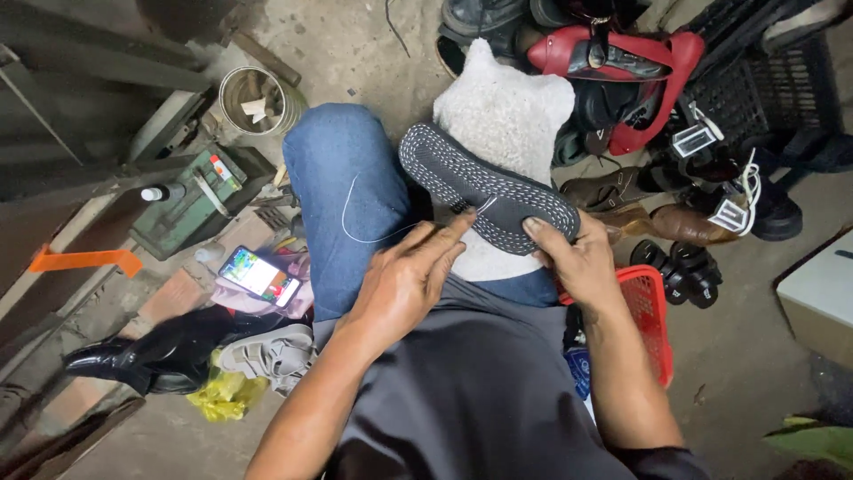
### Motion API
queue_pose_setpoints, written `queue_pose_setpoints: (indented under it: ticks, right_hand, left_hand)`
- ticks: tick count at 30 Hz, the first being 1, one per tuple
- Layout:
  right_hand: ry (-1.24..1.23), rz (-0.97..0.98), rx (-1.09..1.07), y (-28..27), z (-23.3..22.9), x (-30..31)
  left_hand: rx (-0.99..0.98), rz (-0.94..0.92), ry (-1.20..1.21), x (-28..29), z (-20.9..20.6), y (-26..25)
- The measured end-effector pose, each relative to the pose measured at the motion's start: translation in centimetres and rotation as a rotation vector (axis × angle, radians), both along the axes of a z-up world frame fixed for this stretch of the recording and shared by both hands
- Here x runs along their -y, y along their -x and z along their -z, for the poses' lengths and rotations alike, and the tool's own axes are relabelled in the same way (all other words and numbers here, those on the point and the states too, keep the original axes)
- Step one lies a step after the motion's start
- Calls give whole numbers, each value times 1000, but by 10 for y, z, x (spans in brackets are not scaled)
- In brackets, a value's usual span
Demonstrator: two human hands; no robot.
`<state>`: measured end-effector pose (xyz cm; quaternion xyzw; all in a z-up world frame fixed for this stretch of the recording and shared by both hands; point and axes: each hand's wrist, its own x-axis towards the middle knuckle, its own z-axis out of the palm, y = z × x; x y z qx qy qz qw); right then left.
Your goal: The person sits on the floor and sews a black shoe using a needle and thread. They repeatedly push the needle through the shoe's sole and pull the thread to secure the stitching.
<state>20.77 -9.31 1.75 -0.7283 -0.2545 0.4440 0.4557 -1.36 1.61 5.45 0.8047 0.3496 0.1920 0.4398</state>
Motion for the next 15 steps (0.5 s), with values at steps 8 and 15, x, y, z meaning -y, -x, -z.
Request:
queue_pose_setpoints:
  ticks: [8,15]
  right_hand:
    - [-42,-32,21,-7,13,11]
    - [-62,-68,41,-7,11,9]
  left_hand:
    - [-118,5,-96,3,12,-3]
    - [-158,21,-111,3,11,-3]
